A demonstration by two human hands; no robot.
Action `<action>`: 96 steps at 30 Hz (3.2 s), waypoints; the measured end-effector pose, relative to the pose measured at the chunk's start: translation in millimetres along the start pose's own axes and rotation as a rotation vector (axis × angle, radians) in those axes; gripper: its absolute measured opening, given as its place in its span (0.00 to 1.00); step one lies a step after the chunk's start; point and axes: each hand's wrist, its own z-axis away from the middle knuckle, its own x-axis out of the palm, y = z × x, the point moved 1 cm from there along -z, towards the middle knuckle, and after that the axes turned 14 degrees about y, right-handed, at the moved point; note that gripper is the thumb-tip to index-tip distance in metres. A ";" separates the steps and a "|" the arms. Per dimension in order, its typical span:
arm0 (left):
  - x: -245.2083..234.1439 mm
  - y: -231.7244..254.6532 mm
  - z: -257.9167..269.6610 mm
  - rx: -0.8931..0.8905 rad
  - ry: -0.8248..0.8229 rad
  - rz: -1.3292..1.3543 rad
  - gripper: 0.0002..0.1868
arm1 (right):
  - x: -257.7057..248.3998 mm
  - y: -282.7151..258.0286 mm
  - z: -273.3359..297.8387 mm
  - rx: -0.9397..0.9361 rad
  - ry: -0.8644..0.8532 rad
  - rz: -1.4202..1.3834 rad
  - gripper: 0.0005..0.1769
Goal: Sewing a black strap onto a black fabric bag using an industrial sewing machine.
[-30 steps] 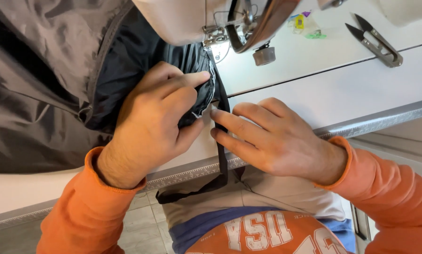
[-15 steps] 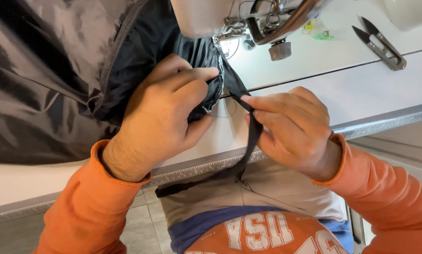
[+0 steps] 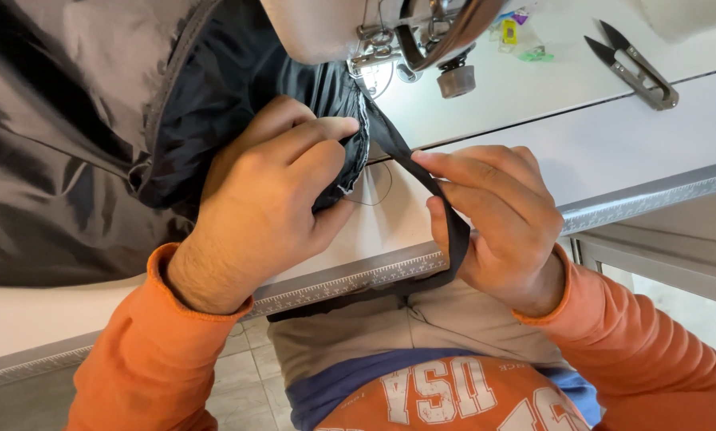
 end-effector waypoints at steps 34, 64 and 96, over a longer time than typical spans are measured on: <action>-7.1 -6.0 2.0 -0.102 0.171 0.140 0.11 | 28.6 37.5 -54.4 -0.806 -0.583 0.421 0.09; -2.7 -3.3 2.0 -0.081 0.045 0.021 0.14 | 13.3 37.7 -38.9 -0.586 -0.363 0.145 0.06; -3.5 -3.0 -4.7 -0.123 0.028 0.089 0.08 | 14.3 48.0 -58.2 -0.839 -0.490 0.167 0.18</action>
